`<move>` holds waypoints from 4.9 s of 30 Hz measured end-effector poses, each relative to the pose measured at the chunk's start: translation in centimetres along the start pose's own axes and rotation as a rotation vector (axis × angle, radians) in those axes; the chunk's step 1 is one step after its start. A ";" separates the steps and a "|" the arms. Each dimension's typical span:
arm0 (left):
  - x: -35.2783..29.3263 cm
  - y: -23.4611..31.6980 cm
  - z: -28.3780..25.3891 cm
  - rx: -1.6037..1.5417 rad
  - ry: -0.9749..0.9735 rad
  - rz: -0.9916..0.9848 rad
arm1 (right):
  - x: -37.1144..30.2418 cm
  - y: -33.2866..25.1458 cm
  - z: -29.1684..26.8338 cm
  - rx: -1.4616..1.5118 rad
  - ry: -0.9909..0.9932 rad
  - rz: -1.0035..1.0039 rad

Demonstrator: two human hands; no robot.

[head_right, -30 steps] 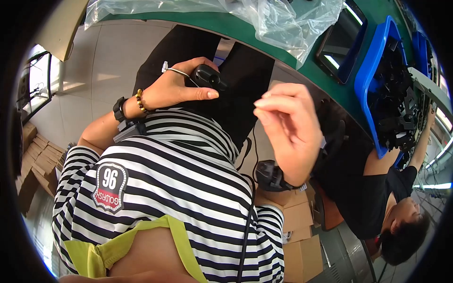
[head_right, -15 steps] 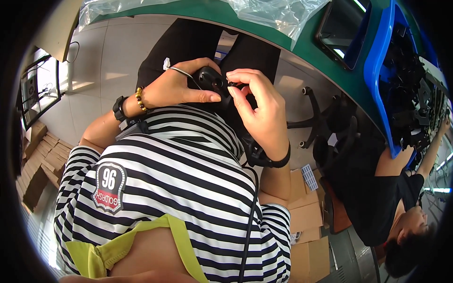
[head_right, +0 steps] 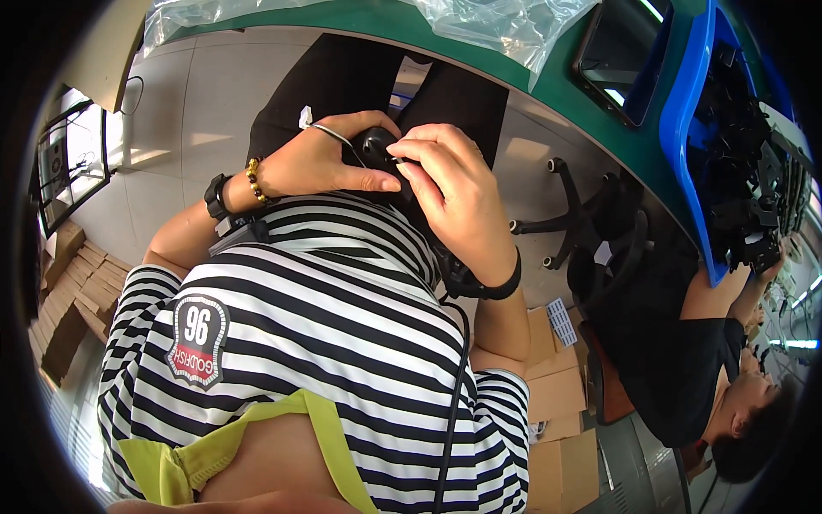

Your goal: The person picks up a black plastic housing and inserts two rubber plugs into holes on the component by hand. They repeat this process with a second housing before placing it on a wooden board.

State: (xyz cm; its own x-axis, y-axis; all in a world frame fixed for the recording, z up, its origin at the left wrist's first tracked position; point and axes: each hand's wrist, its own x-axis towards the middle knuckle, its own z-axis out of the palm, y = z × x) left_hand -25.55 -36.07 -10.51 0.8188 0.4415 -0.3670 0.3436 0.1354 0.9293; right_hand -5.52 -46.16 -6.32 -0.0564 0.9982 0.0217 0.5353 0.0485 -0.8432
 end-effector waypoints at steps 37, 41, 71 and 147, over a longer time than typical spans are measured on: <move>0.1 0.2 -0.1 0.073 -0.033 0.136 | -0.5 -1.1 0.4 -0.286 -0.057 -0.066; -0.2 0.7 -0.2 0.140 -0.019 0.155 | -0.4 -0.8 0.4 -0.376 -0.132 -0.016; 0.1 0.5 -0.5 0.159 -0.035 0.138 | -0.7 -1.1 2.0 -0.506 -0.080 0.072; 0.5 1.0 -0.6 0.215 -0.013 0.142 | -0.3 -0.9 1.0 -0.096 0.004 0.110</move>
State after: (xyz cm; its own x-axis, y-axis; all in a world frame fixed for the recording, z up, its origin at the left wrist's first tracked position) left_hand -25.11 -35.22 -9.75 0.8710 0.4310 -0.2357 0.3140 -0.1196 0.9418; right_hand -6.82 -46.50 -6.05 0.0099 0.9978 -0.0657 0.6162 -0.0578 -0.7855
